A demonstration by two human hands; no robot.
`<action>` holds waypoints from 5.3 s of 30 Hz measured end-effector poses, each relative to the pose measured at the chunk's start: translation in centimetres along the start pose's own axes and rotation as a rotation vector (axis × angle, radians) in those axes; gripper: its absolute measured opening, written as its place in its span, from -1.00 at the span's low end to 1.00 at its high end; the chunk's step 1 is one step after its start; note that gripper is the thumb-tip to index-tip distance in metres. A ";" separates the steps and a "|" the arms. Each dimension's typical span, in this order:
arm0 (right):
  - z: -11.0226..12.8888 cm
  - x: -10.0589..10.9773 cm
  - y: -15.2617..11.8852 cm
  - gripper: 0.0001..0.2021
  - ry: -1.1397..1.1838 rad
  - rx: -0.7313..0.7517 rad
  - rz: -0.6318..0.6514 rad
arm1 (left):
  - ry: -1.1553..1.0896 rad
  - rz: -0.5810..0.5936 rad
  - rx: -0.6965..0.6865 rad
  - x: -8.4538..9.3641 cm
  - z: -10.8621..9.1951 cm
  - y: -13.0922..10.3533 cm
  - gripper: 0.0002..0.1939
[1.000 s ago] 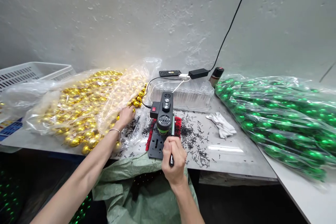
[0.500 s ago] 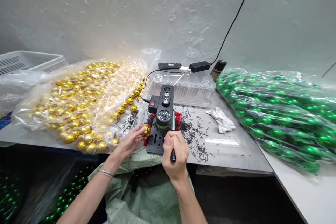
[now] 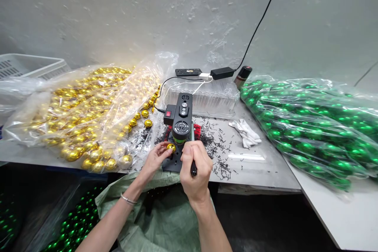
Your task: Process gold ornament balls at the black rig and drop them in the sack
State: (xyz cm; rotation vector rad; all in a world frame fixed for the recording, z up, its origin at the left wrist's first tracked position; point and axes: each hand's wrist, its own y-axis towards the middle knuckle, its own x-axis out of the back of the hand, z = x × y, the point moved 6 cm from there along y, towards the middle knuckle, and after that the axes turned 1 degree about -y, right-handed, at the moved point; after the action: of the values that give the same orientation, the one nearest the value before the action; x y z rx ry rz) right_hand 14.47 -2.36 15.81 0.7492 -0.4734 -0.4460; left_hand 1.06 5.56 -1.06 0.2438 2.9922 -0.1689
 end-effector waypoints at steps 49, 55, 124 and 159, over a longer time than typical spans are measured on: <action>-5.1 -2.1 -6.4 -0.76 -0.146 0.291 -0.028 | 0.777 -0.111 -0.521 -1.3 0.0 -0.8 -0.67; -4.2 -1.7 -5.6 -0.77 -0.123 0.343 -0.019 | 0.753 -0.091 -0.469 -1.4 -0.1 -0.3 -0.66; -4.9 -1.5 -6.5 -0.76 -0.126 0.279 -0.070 | 0.756 -0.034 -0.444 -1.8 0.0 -0.2 -0.63; -1.2 -0.5 -2.5 -0.74 -0.048 0.100 0.047 | 1.082 -0.439 -0.104 11.5 -7.4 9.6 -0.72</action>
State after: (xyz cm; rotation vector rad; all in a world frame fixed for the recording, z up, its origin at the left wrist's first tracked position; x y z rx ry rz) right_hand 14.22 -3.10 13.15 0.8232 -0.5596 -0.3995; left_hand -9.47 17.64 3.65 -0.5206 4.0589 0.1349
